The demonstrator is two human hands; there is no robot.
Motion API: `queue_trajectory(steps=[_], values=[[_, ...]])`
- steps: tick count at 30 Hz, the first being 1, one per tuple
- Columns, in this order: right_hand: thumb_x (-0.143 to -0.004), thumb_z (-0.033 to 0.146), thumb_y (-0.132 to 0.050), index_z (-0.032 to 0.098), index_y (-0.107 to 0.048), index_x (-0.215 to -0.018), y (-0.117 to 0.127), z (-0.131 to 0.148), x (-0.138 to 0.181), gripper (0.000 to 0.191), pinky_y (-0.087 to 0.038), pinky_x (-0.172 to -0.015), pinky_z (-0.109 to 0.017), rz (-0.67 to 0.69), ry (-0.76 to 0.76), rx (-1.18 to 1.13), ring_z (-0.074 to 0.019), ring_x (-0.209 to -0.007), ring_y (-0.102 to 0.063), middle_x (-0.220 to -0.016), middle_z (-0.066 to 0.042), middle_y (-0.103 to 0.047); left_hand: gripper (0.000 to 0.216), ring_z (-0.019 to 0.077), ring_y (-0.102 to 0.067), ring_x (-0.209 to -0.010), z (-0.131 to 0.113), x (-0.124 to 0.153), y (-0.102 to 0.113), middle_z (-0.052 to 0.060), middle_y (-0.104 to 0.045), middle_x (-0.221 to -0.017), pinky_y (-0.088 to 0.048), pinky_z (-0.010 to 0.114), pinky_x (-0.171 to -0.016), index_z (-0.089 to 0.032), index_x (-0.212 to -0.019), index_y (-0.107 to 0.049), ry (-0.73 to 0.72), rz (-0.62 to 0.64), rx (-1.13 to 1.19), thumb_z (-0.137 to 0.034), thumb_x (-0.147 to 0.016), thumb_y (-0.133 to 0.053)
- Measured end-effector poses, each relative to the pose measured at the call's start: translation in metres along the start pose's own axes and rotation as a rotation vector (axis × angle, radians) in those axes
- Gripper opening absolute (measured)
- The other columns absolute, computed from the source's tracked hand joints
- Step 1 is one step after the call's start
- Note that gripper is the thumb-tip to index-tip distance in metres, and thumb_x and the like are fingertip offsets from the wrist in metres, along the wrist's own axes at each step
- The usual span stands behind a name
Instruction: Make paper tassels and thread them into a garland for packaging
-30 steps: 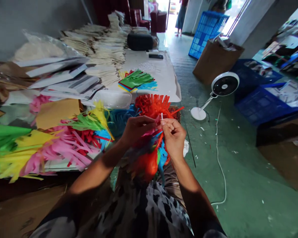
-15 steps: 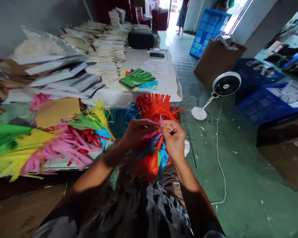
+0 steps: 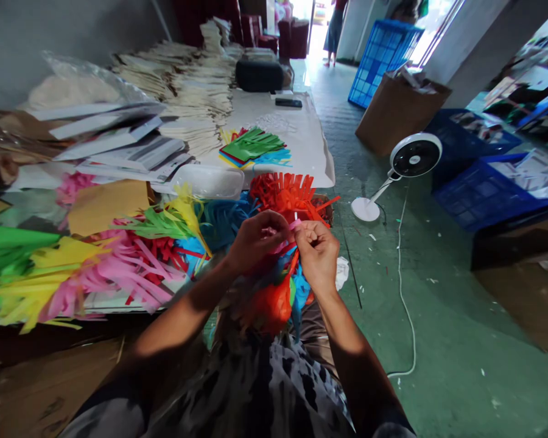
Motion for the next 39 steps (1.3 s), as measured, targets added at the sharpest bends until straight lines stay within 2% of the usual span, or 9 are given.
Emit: queue_trajectory(steps=[3, 8, 11, 15, 18, 23, 29, 35, 39], values=[[-0.093, 0.037, -0.070, 0.021, -0.071, -0.082, 0.000, -0.001, 0.001, 0.019, -0.044, -0.059, -0.027, 0.000, -0.004, 0.016, -0.0132, -0.061, -0.056, -0.070, 0.001, -0.067, 0.023, 0.0119, -0.066, -0.075, 0.002, -0.002, -0.002, 0.004, -0.075, -0.087, -0.051, 0.023, -0.066, -0.016, -0.091, -0.070, 0.017, 0.074, 0.051, -0.037, -0.087, -0.079], [-0.092, 0.040, -0.072, 0.020, -0.070, -0.084, 0.002, -0.009, 0.003, 0.022, -0.038, -0.055, -0.026, -0.035, -0.021, 0.034, -0.0119, -0.058, -0.050, -0.068, 0.002, -0.064, 0.038, 0.0088, -0.056, -0.063, 0.010, -0.004, -0.006, 0.001, -0.067, -0.076, -0.044, 0.022, -0.056, -0.016, -0.087, -0.068, 0.132, 0.196, 0.159, -0.050, -0.082, -0.084], [-0.092, 0.040, -0.073, 0.020, -0.071, -0.085, 0.001, -0.010, 0.003, 0.021, -0.036, -0.054, -0.026, -0.043, -0.022, 0.035, -0.0113, -0.056, -0.047, -0.066, 0.003, -0.060, 0.039, 0.0093, -0.056, -0.066, 0.008, -0.003, -0.006, 0.001, -0.067, -0.079, -0.046, 0.022, -0.060, -0.016, -0.085, -0.069, 0.169, 0.228, 0.258, -0.049, -0.080, -0.088], [-0.094, 0.040, -0.072, 0.021, -0.072, -0.087, -0.002, -0.002, 0.001, 0.021, -0.040, -0.056, -0.027, -0.032, 0.002, 0.034, -0.0125, -0.057, -0.050, -0.066, 0.003, -0.062, 0.036, 0.0123, -0.066, -0.076, 0.012, -0.002, -0.004, 0.003, -0.072, -0.087, -0.052, 0.023, -0.070, -0.017, -0.091, -0.070, 0.293, 0.197, 0.583, -0.045, -0.081, -0.090], [-0.096, 0.041, -0.071, 0.022, -0.070, -0.085, -0.005, 0.004, 0.001, 0.022, -0.042, -0.058, -0.028, -0.005, -0.006, 0.016, -0.0126, -0.056, -0.050, -0.066, 0.002, -0.063, 0.034, 0.0111, -0.067, -0.072, 0.021, -0.004, 0.002, 0.002, -0.072, -0.085, -0.053, 0.022, -0.069, -0.016, -0.093, -0.072, 0.347, 0.130, 0.710, -0.042, -0.081, -0.090], [-0.097, 0.039, -0.070, 0.023, -0.069, -0.084, -0.011, 0.004, 0.004, 0.021, -0.042, -0.058, -0.028, 0.098, -0.035, 0.027, -0.0131, -0.058, -0.055, -0.068, 0.002, -0.067, 0.031, 0.0102, -0.066, -0.067, 0.030, -0.007, 0.002, 0.001, -0.071, -0.080, -0.052, 0.022, -0.065, -0.014, -0.092, -0.074, 0.379, 0.146, 0.706, -0.041, -0.085, -0.087], [-0.096, 0.038, -0.068, 0.022, -0.065, -0.079, -0.011, -0.002, 0.002, 0.024, -0.040, -0.057, -0.027, 0.123, -0.053, 0.069, -0.0127, -0.058, -0.053, -0.067, 0.002, -0.064, 0.035, 0.0075, -0.059, -0.059, 0.030, -0.007, -0.001, -0.001, -0.067, -0.073, -0.045, 0.020, -0.056, -0.015, -0.085, -0.071, 0.379, 0.168, 0.614, -0.045, -0.081, -0.090], [-0.096, 0.039, -0.068, 0.022, -0.064, -0.076, -0.010, -0.003, 0.001, 0.026, -0.038, -0.057, -0.027, 0.119, -0.048, 0.096, -0.0128, -0.059, -0.052, -0.066, 0.001, -0.064, 0.039, 0.0081, -0.060, -0.065, 0.025, -0.011, 0.001, 0.000, -0.069, -0.077, -0.046, 0.020, -0.061, -0.014, -0.083, -0.071, 0.345, 0.146, 0.566, -0.044, -0.074, -0.095], [-0.096, 0.040, -0.068, 0.022, -0.065, -0.078, -0.009, -0.006, 0.002, 0.025, -0.042, -0.059, -0.029, 0.119, -0.063, 0.089, -0.0146, -0.061, -0.056, -0.068, 0.000, -0.067, 0.037, 0.0081, -0.060, -0.065, 0.021, -0.011, 0.003, -0.001, -0.069, -0.076, -0.046, 0.021, -0.062, -0.014, -0.084, -0.072, 0.320, 0.128, 0.541, -0.041, -0.074, -0.095]])
Point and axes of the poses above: each hand's wrist, its own x-axis away from the middle knuckle, its own y-axis out of the back of the hand, z = x × y, the point moved 7 cm from there along -x, towards the middle knuckle
